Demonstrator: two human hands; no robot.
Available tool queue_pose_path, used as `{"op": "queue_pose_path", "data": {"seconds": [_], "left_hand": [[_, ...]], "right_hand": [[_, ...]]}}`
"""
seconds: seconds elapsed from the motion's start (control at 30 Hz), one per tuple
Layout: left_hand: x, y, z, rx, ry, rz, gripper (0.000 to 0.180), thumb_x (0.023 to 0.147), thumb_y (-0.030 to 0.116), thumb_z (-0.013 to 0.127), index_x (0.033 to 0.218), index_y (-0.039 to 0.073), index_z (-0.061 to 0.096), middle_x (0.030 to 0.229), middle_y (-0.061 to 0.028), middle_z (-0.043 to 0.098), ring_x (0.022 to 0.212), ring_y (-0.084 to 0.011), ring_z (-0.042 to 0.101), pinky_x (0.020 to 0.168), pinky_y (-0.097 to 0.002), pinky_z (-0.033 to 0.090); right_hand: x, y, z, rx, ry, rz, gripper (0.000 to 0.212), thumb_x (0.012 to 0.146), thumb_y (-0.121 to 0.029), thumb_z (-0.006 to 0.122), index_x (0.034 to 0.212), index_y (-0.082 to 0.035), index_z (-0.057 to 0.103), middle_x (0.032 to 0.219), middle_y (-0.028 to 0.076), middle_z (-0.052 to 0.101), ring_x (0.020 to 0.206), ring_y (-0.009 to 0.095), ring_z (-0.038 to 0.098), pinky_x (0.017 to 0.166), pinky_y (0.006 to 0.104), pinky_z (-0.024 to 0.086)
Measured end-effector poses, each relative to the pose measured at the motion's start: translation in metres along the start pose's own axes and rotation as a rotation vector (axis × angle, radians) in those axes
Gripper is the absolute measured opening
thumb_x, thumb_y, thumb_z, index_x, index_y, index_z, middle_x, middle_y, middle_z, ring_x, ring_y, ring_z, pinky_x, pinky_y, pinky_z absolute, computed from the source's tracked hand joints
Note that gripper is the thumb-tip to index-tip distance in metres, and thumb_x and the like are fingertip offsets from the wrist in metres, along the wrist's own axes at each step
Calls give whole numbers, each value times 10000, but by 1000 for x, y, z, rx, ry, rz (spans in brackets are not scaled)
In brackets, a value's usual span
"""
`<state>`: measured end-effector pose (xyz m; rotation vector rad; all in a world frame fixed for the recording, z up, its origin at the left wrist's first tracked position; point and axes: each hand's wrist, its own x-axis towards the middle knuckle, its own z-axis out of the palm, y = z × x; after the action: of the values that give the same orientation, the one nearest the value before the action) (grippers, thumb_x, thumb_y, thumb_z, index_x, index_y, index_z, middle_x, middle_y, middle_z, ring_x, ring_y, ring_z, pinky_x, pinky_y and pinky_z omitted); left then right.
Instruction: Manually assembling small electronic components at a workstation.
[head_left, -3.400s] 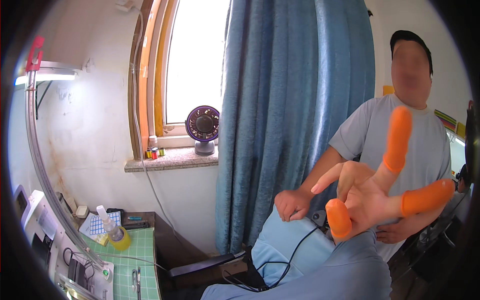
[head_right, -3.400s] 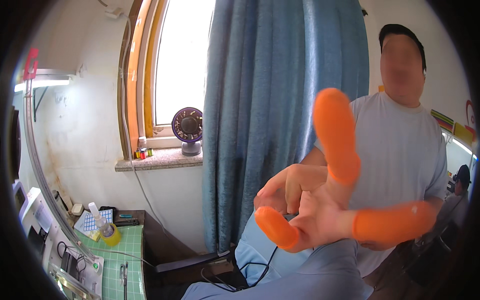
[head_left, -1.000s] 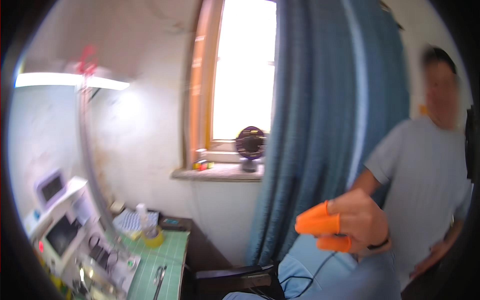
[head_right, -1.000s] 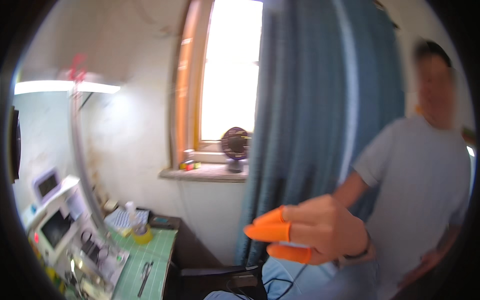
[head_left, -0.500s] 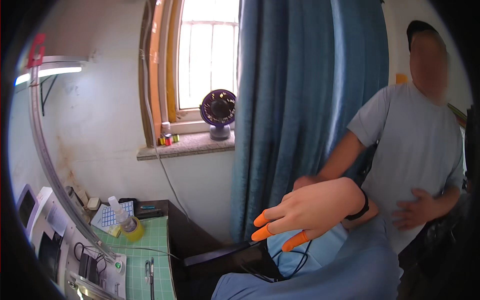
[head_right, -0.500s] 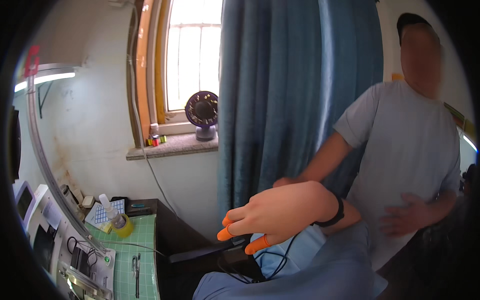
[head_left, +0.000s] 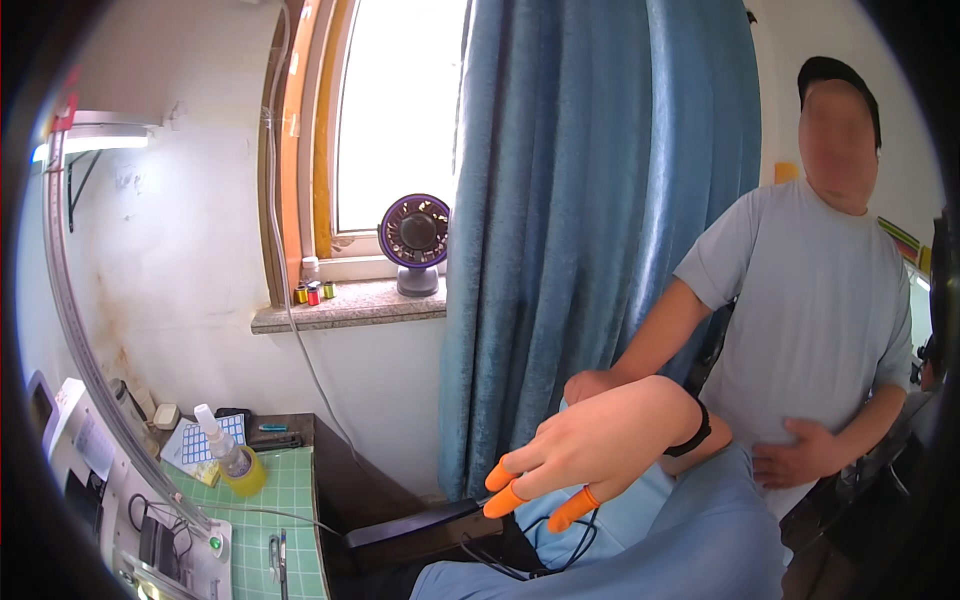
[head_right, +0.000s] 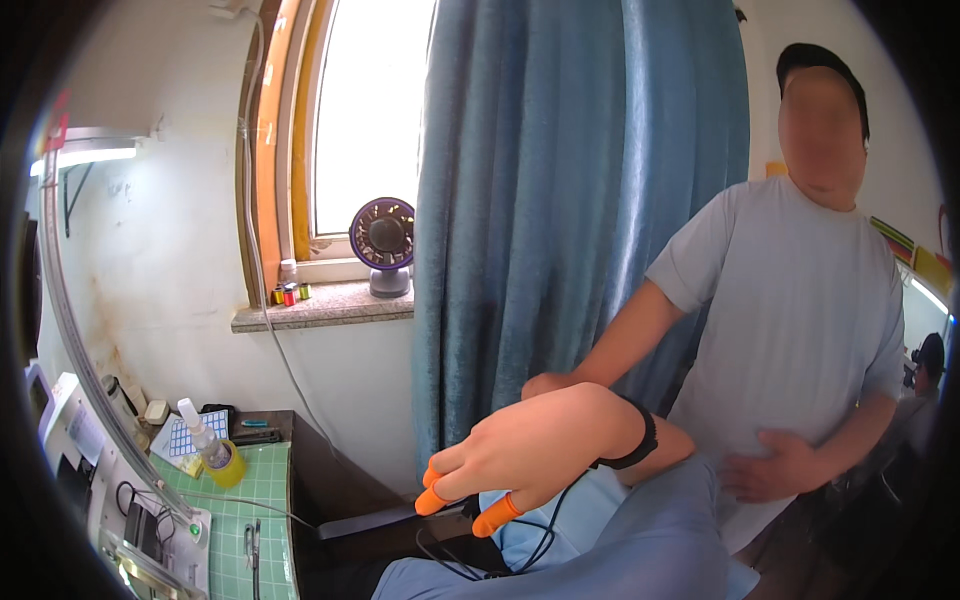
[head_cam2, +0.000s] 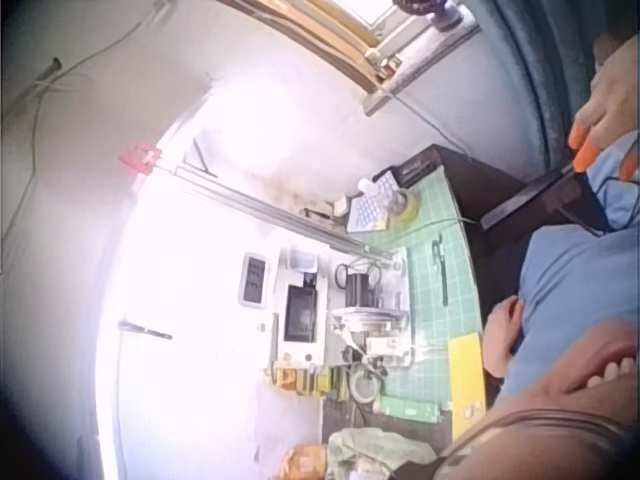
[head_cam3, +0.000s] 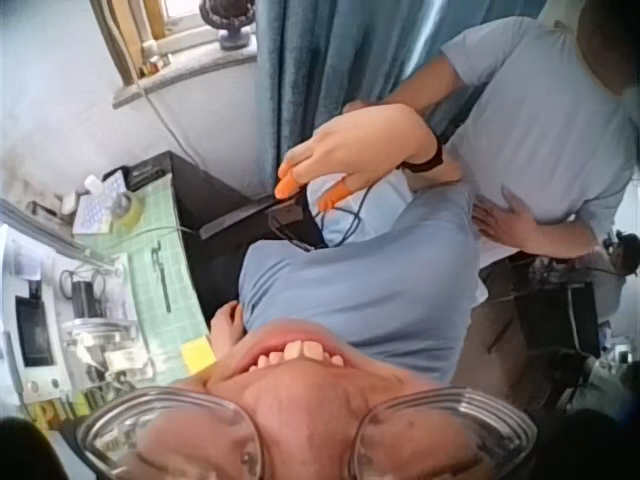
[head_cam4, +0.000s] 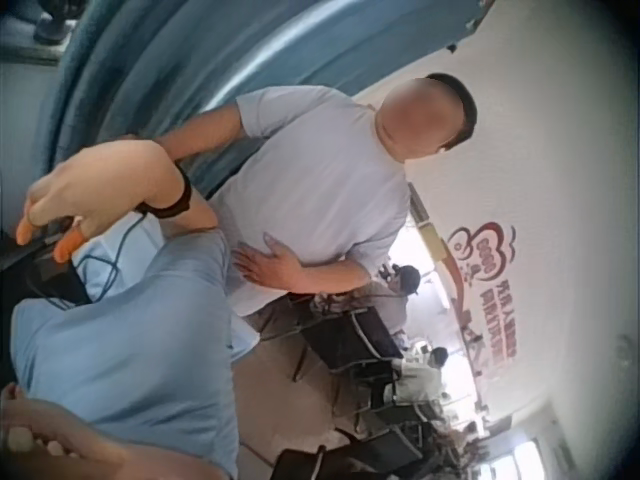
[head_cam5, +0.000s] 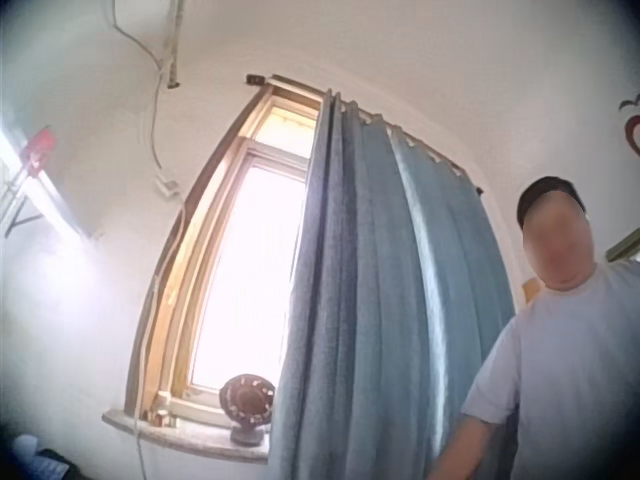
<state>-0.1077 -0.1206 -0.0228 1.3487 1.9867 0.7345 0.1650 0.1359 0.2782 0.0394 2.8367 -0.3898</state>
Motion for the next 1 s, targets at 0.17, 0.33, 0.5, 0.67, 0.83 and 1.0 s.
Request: {"op": "queue_pose_path", "data": {"seconds": [0.17,0.33,0.5,0.67,0.83,1.0], "left_hand": [[0,3,0,12,31,39,360,989,309,594,1154,9,706,1114,-256,697,1069,-436,652,936,-472,512],[4,3,4,29,10,79,356,990,310,597,1150,11,707,1104,-256,701,1053,-439,657,921,-473,521],[7,6,4,46,2,38,350,983,308,607,1142,12,709,1099,-254,703,1044,-441,659,914,-480,524],[3,7,1,47,25,33,348,980,306,609,1142,17,714,1109,-257,700,1052,-442,656,925,-484,518],[2,4,1,39,12,15,352,984,310,602,1138,13,714,1114,-255,699,1055,-440,654,933,-480,513],[3,-4,5,46,45,26,352,987,311,596,1138,16,713,1110,-249,702,1056,-439,653,934,-475,511]], "right_hand": [[5,-8,-1,-39,-18,-27,492,980,-295,673,1338,3,512,1356,163,499,881,359,651,780,432,557],[1,-9,0,-51,-16,25,492,990,-303,644,1385,-37,519,1258,147,546,987,354,647,850,441,540],[1,0,3,-45,-55,-43,500,993,-335,636,1379,-35,534,1239,144,548,991,349,643,838,437,541],[6,6,11,-61,-30,-66,460,988,-326,653,1295,-10,518,1254,169,535,892,363,662,777,444,562],[13,0,3,0,-181,89,424,1008,-371,615,1264,-36,570,1081,148,655,883,347,685,762,431,576],[15,3,6,-59,-149,321,413,950,-429,673,1031,-26,708,801,112,714,752,303,714,675,406,566]]}}
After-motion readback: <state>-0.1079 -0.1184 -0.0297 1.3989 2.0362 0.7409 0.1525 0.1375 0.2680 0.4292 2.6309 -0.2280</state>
